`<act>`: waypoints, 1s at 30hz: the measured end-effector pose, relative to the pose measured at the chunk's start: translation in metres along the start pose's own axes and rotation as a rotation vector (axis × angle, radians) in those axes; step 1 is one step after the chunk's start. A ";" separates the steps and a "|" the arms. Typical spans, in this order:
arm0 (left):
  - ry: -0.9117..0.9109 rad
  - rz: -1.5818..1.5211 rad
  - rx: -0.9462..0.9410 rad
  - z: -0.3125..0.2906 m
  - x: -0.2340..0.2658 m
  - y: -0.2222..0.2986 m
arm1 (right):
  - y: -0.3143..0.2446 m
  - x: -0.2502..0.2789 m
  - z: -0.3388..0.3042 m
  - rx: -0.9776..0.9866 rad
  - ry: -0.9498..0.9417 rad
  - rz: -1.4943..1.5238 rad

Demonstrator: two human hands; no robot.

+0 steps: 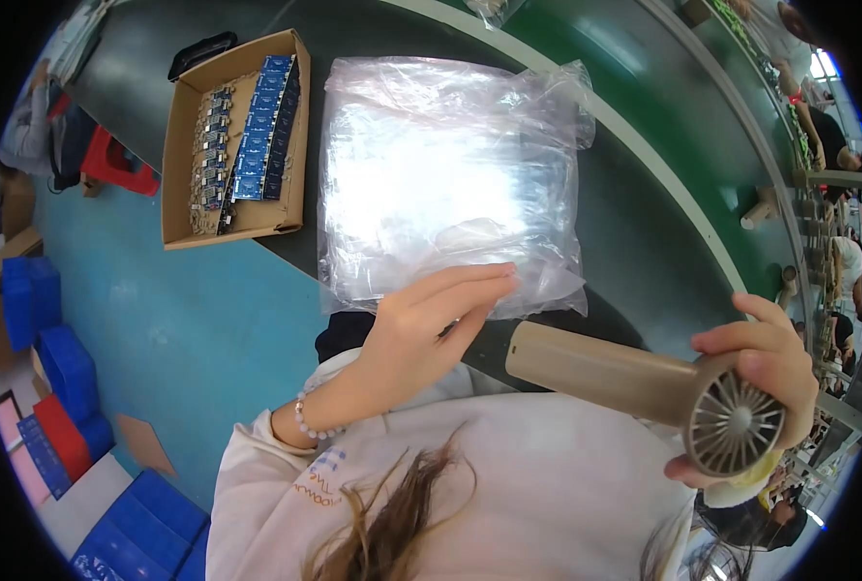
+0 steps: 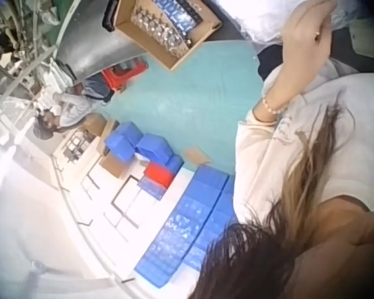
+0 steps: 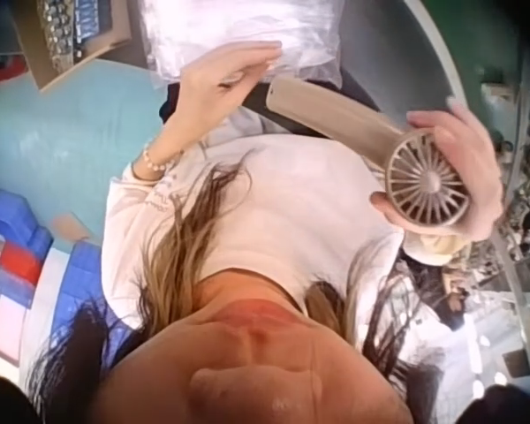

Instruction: Inspecting small handheld fans and placing them into individual plastic bags on an assembly line.

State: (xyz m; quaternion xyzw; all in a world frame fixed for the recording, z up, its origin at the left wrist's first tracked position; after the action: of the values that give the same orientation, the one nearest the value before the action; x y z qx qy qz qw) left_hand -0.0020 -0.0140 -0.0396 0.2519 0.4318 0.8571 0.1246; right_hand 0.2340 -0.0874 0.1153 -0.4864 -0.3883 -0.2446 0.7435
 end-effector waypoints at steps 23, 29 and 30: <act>0.072 -0.222 0.087 0.009 -0.006 0.009 | 0.002 -0.005 -0.009 -0.539 0.127 0.148; 0.146 -0.189 0.101 0.009 -0.012 0.003 | 0.010 -0.005 -0.004 -0.404 -0.010 0.202; 0.141 -0.182 0.095 0.011 -0.013 0.005 | 0.011 -0.007 -0.003 -0.412 0.021 0.210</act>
State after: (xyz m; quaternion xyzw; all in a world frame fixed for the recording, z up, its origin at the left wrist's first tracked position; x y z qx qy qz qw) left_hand 0.0149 -0.0150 -0.0345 0.1567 0.5005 0.8365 0.1591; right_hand 0.2392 -0.0863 0.1033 -0.6633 -0.2697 -0.2450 0.6537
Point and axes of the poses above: each hand's wrist, its own z-axis towards the middle knuckle, its own x-axis out of the back of the hand, y = z × x, the point moved 1 cm from there along z, towards the middle knuckle, and after that the axes turned 11 degrees about -x, right-handed, at the moved point
